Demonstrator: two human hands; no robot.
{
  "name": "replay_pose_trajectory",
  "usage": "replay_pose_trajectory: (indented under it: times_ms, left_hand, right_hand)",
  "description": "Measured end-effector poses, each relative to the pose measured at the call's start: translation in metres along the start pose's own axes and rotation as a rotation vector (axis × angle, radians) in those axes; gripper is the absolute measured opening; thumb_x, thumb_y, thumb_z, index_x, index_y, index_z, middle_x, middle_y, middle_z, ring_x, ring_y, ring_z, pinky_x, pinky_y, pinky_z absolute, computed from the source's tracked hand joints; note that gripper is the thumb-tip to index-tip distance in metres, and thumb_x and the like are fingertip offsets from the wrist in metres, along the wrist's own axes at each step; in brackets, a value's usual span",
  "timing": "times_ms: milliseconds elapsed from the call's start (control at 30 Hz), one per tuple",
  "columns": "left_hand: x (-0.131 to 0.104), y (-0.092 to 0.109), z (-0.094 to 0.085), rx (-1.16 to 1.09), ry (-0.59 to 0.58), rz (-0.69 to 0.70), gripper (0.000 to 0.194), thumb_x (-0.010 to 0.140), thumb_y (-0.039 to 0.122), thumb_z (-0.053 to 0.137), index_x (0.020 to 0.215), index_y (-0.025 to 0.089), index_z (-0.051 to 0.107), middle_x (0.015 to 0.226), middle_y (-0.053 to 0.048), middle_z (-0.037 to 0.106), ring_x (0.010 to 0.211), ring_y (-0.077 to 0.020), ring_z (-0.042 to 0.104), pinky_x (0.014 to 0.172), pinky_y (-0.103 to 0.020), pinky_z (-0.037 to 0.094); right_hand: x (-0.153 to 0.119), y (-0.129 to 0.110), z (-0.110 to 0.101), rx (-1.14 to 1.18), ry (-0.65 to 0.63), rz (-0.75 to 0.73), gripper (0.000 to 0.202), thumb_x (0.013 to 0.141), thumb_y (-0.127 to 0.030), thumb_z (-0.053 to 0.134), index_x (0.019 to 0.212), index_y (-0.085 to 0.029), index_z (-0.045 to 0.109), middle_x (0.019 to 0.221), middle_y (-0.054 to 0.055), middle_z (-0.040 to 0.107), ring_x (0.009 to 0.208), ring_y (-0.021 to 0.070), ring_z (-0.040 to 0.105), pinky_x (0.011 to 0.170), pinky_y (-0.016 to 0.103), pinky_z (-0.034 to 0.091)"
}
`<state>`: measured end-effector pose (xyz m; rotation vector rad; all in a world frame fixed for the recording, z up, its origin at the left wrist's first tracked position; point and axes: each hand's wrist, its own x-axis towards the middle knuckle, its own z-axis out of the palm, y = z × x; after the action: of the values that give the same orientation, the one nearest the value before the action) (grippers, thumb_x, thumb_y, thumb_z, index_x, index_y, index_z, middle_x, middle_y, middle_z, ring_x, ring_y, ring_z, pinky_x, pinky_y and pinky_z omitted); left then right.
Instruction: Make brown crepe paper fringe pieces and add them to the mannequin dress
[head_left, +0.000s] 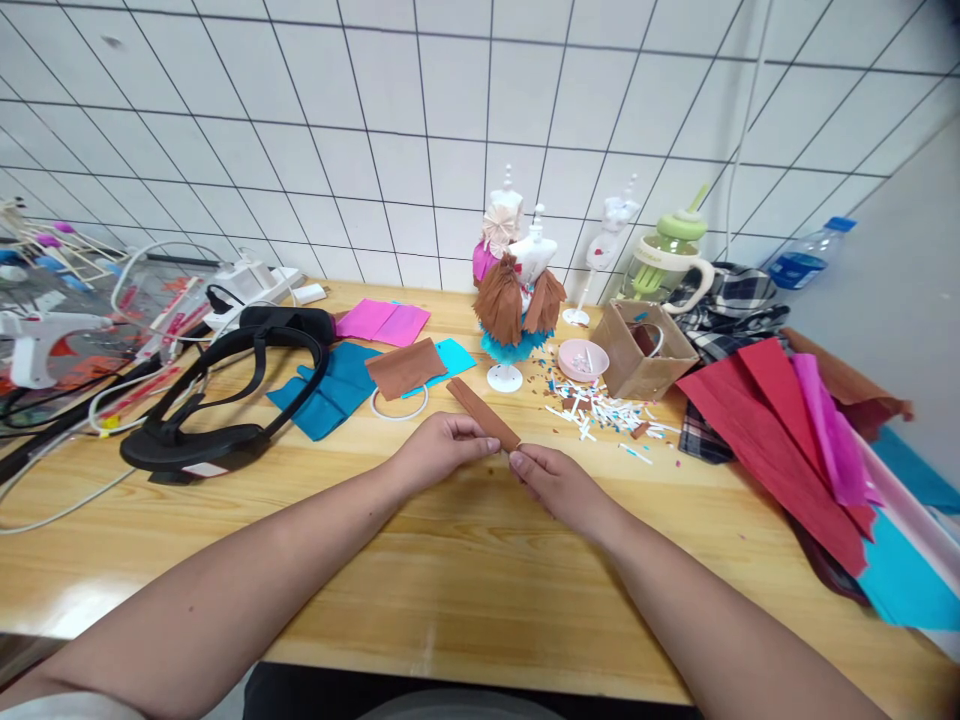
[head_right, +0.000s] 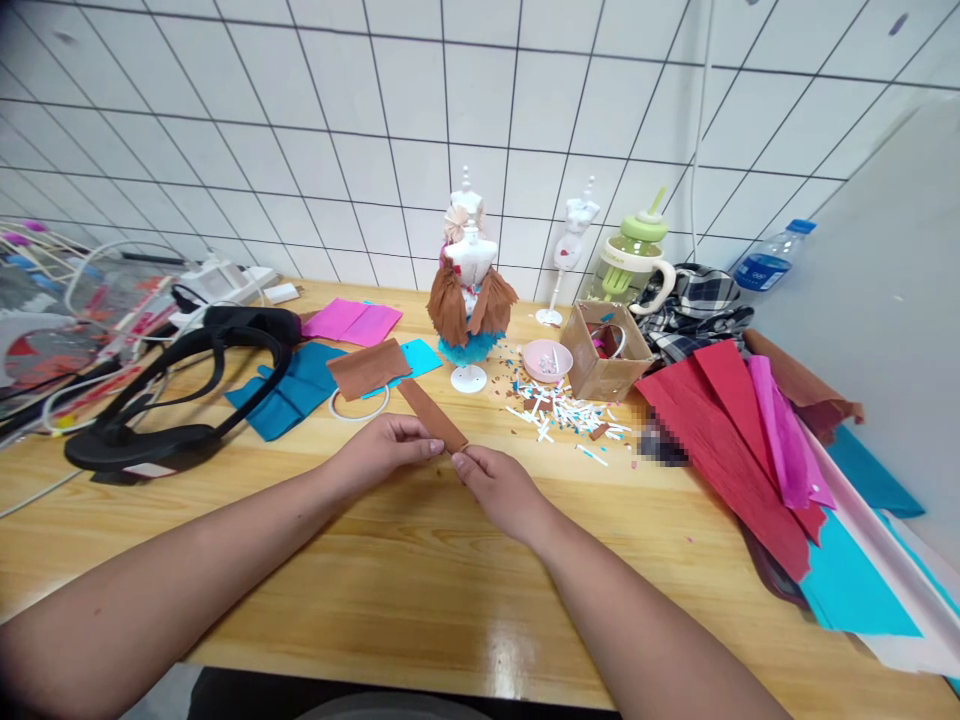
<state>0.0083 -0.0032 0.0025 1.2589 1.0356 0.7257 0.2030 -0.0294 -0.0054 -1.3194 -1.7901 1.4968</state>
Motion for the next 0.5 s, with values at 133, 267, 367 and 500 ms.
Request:
replay_pose_trajectory:
  times_ms: [133,267,367,500]
  left_hand:
    - [0.0,0.002,-0.001,-0.009,0.081,0.037,0.028,0.07,0.037,0.075,0.087,0.016,0.075,0.087,-0.006,0.076,0.08,-0.0203,0.067,0.074,-0.029,0.049]
    - [-0.003,0.005,0.001,-0.061,0.075,0.069,0.026,0.07,0.037,0.075,0.086,0.016,0.075,0.086,-0.005,0.075,0.081,-0.0202,0.067,0.076,-0.03,0.049]
    - [-0.005,0.006,0.005,-0.053,-0.085,0.095,0.028,0.072,0.036,0.073,0.092,0.016,0.075,0.094,-0.006,0.075,0.089,-0.0226,0.066,0.08,-0.031,0.049]
    - [-0.005,0.004,0.01,0.07,-0.134,0.059,0.027,0.071,0.038,0.073,0.088,0.016,0.075,0.078,-0.004,0.074,0.069,-0.0183,0.063,0.061,-0.026,0.045]
  right_hand:
    - [-0.002,-0.002,-0.01,0.086,-0.016,0.012,0.043,0.088,-0.058,0.041,0.068,-0.02,0.047,0.053,-0.007,0.034,0.046,0.0078,0.032,0.044,0.021,0.025]
    - [-0.003,-0.005,-0.014,0.224,0.107,0.08,0.044,0.083,-0.061,0.049,0.078,-0.018,0.055,0.056,-0.007,0.039,0.042,0.0054,0.027,0.037,0.02,0.018]
    - [-0.003,-0.008,-0.01,0.429,0.095,0.133,0.043,0.08,-0.061,0.052,0.084,-0.018,0.055,0.071,-0.003,0.054,0.04,0.0032,0.026,0.033,0.02,0.012]
    - [-0.003,-0.01,-0.006,0.555,0.092,0.151,0.036,0.07,-0.047,0.07,0.084,-0.019,0.052,0.062,-0.007,0.05,0.038,0.0023,0.025,0.033,0.018,0.012]
